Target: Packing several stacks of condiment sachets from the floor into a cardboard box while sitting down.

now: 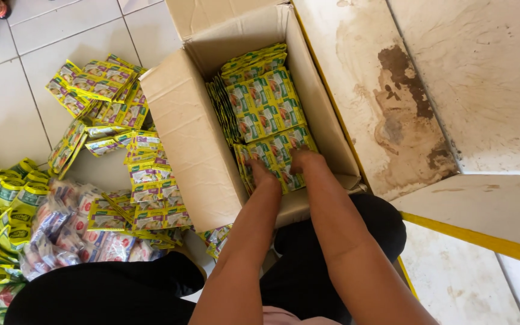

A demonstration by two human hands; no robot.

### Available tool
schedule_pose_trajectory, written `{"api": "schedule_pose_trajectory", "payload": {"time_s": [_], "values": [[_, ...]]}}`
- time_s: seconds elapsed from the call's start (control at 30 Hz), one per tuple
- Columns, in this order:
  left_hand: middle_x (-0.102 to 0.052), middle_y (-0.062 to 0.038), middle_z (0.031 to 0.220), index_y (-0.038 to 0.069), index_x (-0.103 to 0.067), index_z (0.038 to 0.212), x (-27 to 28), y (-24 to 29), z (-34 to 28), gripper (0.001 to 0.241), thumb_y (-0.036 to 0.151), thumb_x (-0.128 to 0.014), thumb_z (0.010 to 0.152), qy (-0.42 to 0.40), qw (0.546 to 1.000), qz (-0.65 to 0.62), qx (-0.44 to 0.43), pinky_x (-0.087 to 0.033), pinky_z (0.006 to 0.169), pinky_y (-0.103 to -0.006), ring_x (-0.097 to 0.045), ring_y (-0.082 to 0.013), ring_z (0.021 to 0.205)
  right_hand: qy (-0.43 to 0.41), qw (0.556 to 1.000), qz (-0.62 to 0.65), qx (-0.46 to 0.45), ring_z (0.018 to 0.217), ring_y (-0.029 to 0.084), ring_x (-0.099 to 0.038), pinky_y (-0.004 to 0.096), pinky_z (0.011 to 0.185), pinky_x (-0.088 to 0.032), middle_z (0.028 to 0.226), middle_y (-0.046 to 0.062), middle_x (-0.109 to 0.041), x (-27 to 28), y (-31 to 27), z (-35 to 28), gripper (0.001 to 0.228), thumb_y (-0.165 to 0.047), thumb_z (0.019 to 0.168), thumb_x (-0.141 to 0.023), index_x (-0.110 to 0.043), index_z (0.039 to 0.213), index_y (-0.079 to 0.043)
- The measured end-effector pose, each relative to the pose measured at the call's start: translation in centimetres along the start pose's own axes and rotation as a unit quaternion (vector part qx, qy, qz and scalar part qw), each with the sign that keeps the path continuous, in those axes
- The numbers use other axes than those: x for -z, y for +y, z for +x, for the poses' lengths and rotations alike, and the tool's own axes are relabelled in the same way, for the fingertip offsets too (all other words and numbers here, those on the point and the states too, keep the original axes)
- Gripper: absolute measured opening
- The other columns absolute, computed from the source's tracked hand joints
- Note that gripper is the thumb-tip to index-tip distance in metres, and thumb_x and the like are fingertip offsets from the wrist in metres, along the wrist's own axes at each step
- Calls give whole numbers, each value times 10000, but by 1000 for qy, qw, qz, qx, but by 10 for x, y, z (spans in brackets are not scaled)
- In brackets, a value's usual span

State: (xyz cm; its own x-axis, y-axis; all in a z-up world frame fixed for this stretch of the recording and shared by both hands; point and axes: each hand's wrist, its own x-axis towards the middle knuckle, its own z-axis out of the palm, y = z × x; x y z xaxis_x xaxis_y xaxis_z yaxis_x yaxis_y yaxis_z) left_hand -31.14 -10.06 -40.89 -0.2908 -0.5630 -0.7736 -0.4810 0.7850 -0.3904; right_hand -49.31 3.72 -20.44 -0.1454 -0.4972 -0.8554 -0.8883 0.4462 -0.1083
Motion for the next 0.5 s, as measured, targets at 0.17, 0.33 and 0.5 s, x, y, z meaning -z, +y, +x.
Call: {"api": "schedule_pose_trajectory", "payload": {"time_s": [0.17,0.33,0.5], "values": [[-218,-76,1686,265,-246,1619,14,-21,-28,675,526,-441,1027,-21,1000,18,-9,-292,1088,-679,-217,-370,1531,4,1000,10,8,1084,335,-703,462,891,-574,1258,186,-734,-17,23,-7,489,-305,850,-734,-687,1291,-98],[-257,-86,1663,382,-266,1569,46,-49,-69,594,441,-505,1029,12,996,46,-72,-262,1122,-667,-243,-387,1525,23,1000,16,10,1052,333,-713,458,866,-579,1237,189,-749,35,-22,50,507,-332,846,-740,-684,1288,-90],[-356,-79,1579,346,-370,1489,58,-45,-108,494,421,-508,1020,55,992,-4,-116,-292,1112,-663,-333,-364,1448,18,999,19,19,1020,332,-723,454,842,-584,1216,192,-763,7,2,108,527,-360,841,-747,-680,1285,-83]]}}
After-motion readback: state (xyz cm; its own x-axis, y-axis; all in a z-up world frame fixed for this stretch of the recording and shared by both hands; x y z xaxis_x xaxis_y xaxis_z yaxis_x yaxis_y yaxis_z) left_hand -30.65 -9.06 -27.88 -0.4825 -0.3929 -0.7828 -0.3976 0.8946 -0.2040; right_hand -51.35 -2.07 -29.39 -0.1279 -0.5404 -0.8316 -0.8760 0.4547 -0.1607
